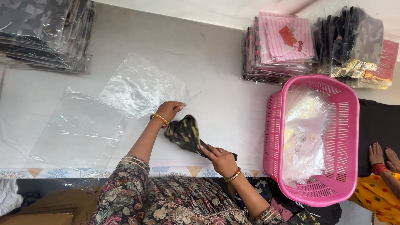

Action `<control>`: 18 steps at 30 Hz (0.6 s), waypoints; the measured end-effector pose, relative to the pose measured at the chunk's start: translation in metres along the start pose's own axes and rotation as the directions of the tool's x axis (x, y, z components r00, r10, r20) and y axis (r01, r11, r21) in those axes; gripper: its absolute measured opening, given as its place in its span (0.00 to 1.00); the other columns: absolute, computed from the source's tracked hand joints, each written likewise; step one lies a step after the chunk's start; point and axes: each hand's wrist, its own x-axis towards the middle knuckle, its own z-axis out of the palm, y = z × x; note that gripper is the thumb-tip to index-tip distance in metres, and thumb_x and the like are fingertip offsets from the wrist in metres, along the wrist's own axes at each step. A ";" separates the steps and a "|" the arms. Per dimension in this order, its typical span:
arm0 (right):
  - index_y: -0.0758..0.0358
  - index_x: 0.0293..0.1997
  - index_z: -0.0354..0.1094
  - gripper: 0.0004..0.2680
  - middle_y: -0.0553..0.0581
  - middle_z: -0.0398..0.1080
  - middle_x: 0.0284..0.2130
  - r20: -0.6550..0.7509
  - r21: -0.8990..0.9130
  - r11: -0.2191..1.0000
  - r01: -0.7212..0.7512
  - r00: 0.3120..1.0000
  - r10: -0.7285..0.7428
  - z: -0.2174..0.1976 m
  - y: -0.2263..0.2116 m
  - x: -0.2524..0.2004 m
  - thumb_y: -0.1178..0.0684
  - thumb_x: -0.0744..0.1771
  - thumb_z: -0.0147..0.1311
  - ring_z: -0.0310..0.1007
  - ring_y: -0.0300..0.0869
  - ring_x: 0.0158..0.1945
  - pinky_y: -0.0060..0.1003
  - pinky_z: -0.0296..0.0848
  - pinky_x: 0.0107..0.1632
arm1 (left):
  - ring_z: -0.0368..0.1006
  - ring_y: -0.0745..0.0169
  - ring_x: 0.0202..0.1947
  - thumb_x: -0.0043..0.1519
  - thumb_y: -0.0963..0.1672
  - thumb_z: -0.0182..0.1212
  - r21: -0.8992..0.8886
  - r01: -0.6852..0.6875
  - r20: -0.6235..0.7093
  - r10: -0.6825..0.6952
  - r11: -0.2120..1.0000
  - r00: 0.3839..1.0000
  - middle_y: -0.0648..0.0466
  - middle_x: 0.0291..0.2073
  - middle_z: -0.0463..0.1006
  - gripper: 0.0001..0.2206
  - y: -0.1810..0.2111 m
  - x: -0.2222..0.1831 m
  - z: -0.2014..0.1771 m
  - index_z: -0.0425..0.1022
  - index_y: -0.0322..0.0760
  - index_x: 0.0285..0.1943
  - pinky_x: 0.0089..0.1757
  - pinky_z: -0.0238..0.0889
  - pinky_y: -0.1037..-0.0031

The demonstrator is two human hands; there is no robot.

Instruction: The person folds a pink and white striped top and places it into a clear plastic bag, then stacks it. They then fold a pair of camouflage-patterned pants and place them into a clear plastic bag. The items are handled one at a time on a white table.

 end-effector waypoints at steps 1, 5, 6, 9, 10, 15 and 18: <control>0.47 0.67 0.62 0.25 0.54 0.72 0.56 0.060 0.000 0.998 0.061 0.996 -0.061 0.005 0.003 0.001 0.61 0.61 0.55 0.79 0.48 0.42 0.40 0.77 0.34 | 0.80 0.56 0.43 0.66 0.48 0.57 -0.082 -0.024 0.007 0.025 0.996 1.000 0.54 0.43 0.84 0.11 0.002 0.000 -0.002 0.83 0.53 0.52 0.47 0.71 0.66; 0.45 0.69 0.62 0.27 0.53 0.72 0.57 0.178 0.003 0.999 0.044 0.983 -0.044 0.004 0.001 0.007 0.62 0.62 0.54 0.79 0.47 0.39 0.40 0.78 0.36 | 0.80 0.54 0.44 0.68 0.49 0.55 0.156 -0.013 0.084 0.000 0.988 0.996 0.54 0.45 0.84 0.12 0.014 -0.002 0.003 0.81 0.54 0.56 0.47 0.71 0.65; 0.44 0.69 0.62 0.26 0.52 0.72 0.57 0.190 0.004 0.999 0.033 0.981 -0.033 0.002 0.000 0.009 0.62 0.62 0.54 0.79 0.47 0.39 0.40 0.78 0.35 | 0.79 0.55 0.45 0.68 0.49 0.54 0.199 -0.037 0.106 0.015 0.979 0.994 0.55 0.47 0.83 0.13 0.011 0.000 0.008 0.81 0.55 0.57 0.48 0.71 0.65; 0.46 0.67 0.64 0.24 0.52 0.73 0.57 0.130 0.037 0.997 0.072 0.989 -0.076 -0.012 -0.003 0.016 0.61 0.62 0.55 0.79 0.47 0.40 0.40 0.78 0.34 | 0.78 0.57 0.45 0.68 0.49 0.54 0.233 -0.049 0.160 0.012 0.971 0.987 0.55 0.47 0.82 0.14 -0.006 0.010 0.023 0.79 0.58 0.60 0.48 0.69 0.66; 0.48 0.66 0.65 0.23 0.52 0.73 0.56 0.051 0.063 0.990 0.128 0.990 -0.132 -0.017 -0.003 0.019 0.60 0.62 0.56 0.79 0.47 0.41 0.40 0.77 0.34 | 0.77 0.58 0.44 0.67 0.48 0.55 0.226 -0.037 0.186 -0.005 0.973 0.982 0.55 0.47 0.82 0.14 -0.012 0.014 0.028 0.78 0.58 0.61 0.46 0.69 0.67; 0.56 0.61 0.67 0.19 0.56 0.75 0.54 -0.191 0.174 0.967 0.186 0.970 -0.152 -0.035 -0.006 0.025 0.62 0.62 0.58 0.79 0.47 0.43 0.38 0.76 0.36 | 0.72 0.64 0.34 0.65 0.41 0.58 -0.150 0.015 0.294 0.030 0.989 0.955 0.52 0.33 0.80 0.17 -0.062 0.033 0.041 0.79 0.53 0.63 0.42 0.68 0.74; 0.60 0.57 0.67 0.17 0.59 0.74 0.52 -0.333 0.175 0.960 0.217 0.931 -0.149 -0.040 -0.011 0.027 0.63 0.62 0.58 0.79 0.49 0.46 0.38 0.75 0.37 | 0.70 0.64 0.31 0.62 0.42 0.63 -0.082 0.004 0.318 0.022 0.997 0.948 0.52 0.29 0.76 0.18 -0.100 0.050 0.062 0.78 0.51 0.63 0.39 0.66 0.73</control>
